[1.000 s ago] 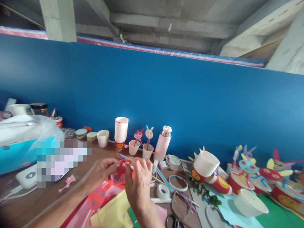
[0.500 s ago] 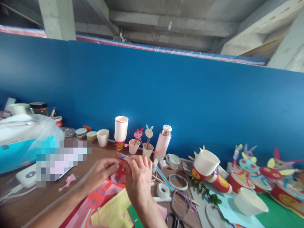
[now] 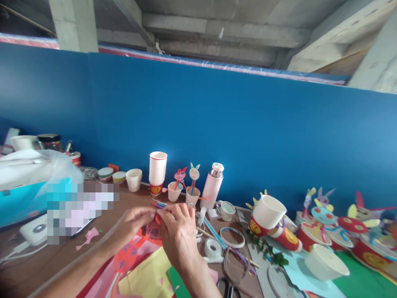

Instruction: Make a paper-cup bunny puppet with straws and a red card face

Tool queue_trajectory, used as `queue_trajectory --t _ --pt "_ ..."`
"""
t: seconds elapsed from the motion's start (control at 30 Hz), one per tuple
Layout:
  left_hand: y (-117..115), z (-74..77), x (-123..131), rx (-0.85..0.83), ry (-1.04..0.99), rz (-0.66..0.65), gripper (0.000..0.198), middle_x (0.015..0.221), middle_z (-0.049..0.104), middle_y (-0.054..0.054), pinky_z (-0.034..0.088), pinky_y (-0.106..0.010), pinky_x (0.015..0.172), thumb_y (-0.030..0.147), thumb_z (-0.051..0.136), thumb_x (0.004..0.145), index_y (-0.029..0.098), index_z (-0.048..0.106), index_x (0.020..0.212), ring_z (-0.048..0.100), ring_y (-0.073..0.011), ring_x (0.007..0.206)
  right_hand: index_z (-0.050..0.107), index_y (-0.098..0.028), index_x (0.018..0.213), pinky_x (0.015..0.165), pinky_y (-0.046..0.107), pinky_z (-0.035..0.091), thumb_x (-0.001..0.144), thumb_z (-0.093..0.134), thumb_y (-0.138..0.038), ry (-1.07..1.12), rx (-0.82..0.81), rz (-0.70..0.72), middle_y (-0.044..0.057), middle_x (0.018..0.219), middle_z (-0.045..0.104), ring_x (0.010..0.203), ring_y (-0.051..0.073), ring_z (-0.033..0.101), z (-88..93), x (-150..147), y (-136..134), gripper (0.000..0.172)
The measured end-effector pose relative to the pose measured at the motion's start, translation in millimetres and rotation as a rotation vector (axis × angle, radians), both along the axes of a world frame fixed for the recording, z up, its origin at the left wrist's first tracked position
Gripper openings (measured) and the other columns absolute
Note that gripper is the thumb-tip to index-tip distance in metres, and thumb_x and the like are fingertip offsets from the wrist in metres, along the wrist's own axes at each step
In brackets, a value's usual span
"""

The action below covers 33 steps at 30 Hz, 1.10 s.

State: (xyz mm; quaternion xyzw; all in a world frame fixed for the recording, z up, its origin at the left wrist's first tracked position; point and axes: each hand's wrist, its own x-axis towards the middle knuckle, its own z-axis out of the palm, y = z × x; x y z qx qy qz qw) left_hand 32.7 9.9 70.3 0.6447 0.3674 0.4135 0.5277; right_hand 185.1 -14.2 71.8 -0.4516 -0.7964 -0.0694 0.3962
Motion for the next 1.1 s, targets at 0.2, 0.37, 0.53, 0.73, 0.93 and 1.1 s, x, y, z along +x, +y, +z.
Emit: queue_trajectory --t 0.2,0.37,0.53,0.73,0.93,1.1 --pt "-2.1 1.1 1.4 0.055 0.097 -0.03 0.021 0.067 0.067 -0.005 0.037 -0.022 0.053 0.026 0.052 0.076 0.012 0.067 0.074 0.055 -0.014 0.059 0.066 -0.022 0.089 0.071 0.028 0.038 0.084 0.047 -0.022 0.334 -0.228 0.024 0.003 0.08 0.065 0.075 0.016 0.054 2.8 8.8 0.0 0.02" --pt "-1.5 1.6 -0.2 0.024 0.051 -0.058 0.03 0.08 0.067 -0.005 0.039 -0.021 0.057 0.019 0.055 0.071 0.013 0.059 0.1 0.057 -0.0141 0.066 0.066 -0.016 0.09 0.059 0.022 0.041 0.081 0.048 -0.028 0.672 -0.522 0.064 0.003 0.072 0.065 0.066 0.015 0.056 12.5 17.8 1.2 0.023" --pt "-1.2 0.5 -0.6 0.001 0.149 -0.027 0.027 0.073 0.065 -0.003 0.036 -0.021 0.052 0.019 0.056 0.07 0.013 0.058 0.097 0.052 -0.0117 0.058 0.066 -0.013 0.086 0.059 0.022 0.043 0.078 0.051 -0.031 0.825 -0.609 0.141 0.003 0.069 0.063 0.064 0.014 0.055 11.5 21.6 4.9 0.025" --pt "3.2 -2.2 -1.8 0.017 0.178 -0.013 0.016 0.068 0.062 -0.002 0.034 -0.02 0.049 0.021 0.056 0.071 0.013 0.059 0.085 0.047 -0.0099 0.054 0.065 -0.014 0.086 0.058 0.023 0.042 0.078 0.051 -0.037 0.82 -0.57 0.142 0.004 0.069 0.063 0.063 0.015 0.055 5.2 27.2 8.1 0.029" --pt "8.6 -8.1 -5.1 0.003 0.124 0.031 0.016 0.066 0.061 -0.003 0.034 -0.02 0.049 0.028 0.059 0.071 0.014 0.057 0.076 0.048 -0.0107 0.056 0.063 -0.014 0.084 0.057 0.022 0.04 0.08 0.049 -0.035 0.8 -0.483 0.099 0.003 0.07 0.063 0.065 0.014 0.054 12.3 36.6 9.1 0.025" --pt "7.2 -4.0 -6.5 -0.025 0.092 0.034 0.014 0.062 0.057 0.001 0.031 -0.019 0.047 0.028 0.058 0.073 0.015 0.054 0.074 0.045 -0.009 0.053 0.062 -0.014 0.078 0.056 0.022 0.038 0.081 0.047 -0.032 0.827 -0.497 0.117 0.003 0.066 0.06 0.063 0.013 0.052 11.8 38.6 14.3 0.023"
